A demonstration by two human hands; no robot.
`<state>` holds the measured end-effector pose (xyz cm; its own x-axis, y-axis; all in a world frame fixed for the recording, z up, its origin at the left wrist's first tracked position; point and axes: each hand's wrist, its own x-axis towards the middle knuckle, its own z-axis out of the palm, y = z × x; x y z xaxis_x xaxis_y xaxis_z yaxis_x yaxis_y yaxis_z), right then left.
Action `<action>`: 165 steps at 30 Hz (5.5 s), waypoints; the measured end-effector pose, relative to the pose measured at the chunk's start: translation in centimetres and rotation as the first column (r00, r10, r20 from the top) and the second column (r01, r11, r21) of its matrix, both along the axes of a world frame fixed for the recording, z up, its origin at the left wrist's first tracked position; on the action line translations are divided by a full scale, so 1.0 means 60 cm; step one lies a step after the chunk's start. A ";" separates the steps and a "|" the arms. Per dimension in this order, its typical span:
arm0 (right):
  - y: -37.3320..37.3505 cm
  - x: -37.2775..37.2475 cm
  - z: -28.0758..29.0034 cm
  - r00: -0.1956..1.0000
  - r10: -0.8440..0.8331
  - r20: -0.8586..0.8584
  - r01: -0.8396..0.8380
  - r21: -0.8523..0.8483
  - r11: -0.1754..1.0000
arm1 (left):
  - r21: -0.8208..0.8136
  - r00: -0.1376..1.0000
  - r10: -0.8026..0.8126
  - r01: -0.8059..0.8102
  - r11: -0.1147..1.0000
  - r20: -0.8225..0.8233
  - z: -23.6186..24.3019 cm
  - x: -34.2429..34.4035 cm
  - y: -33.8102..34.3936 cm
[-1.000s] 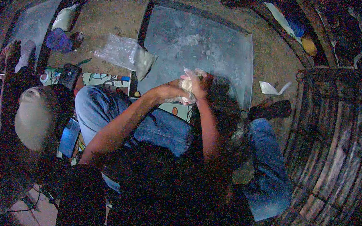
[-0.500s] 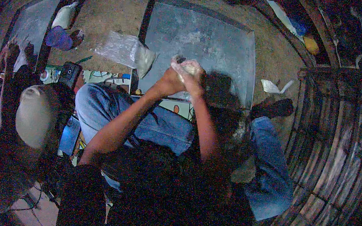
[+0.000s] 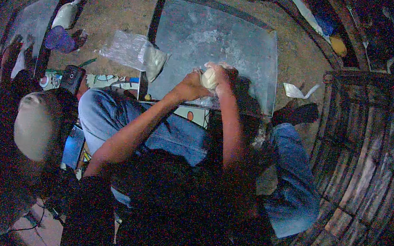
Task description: The person kneads a piece of dough on a metal tray with flour by hand, repeatedly stretching, folding, and pressing it.
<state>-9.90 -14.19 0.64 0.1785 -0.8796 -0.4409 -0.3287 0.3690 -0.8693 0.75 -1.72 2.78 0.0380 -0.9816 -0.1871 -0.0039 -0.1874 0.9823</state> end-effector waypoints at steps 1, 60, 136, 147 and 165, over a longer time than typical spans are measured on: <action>-0.021 -0.014 -0.004 0.993 -0.023 0.117 0.002 0.175 0.985 | -0.060 0.999 -0.018 0.016 0.998 -0.033 -0.012 -0.004 -0.005; 0.049 0.076 0.253 0.875 0.436 -0.209 -0.480 -0.481 0.733 | 0.084 0.822 -0.018 0.079 0.993 -0.569 0.066 0.055 0.022; 0.025 -0.032 0.137 0.419 0.460 -0.783 -0.756 -0.021 0.654 | -0.003 0.822 0.091 -0.107 0.994 0.562 0.011 0.136 0.087; 0.090 0.022 0.155 0.543 0.272 -0.795 -0.605 -0.145 0.783 | -0.115 0.623 0.100 -0.017 0.993 0.776 -0.030 0.161 0.113; -0.010 -0.027 0.286 0.455 0.785 -0.420 -0.865 -0.001 0.501 | -0.415 0.770 0.380 -0.166 0.895 0.513 0.089 0.043 0.074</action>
<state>-11.52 -14.80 17.82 0.7501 -0.4613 -0.4739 -0.6512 -0.3900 -0.6511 3.31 2.75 8.09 0.3071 -0.9078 0.2857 -0.5772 0.0610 0.8143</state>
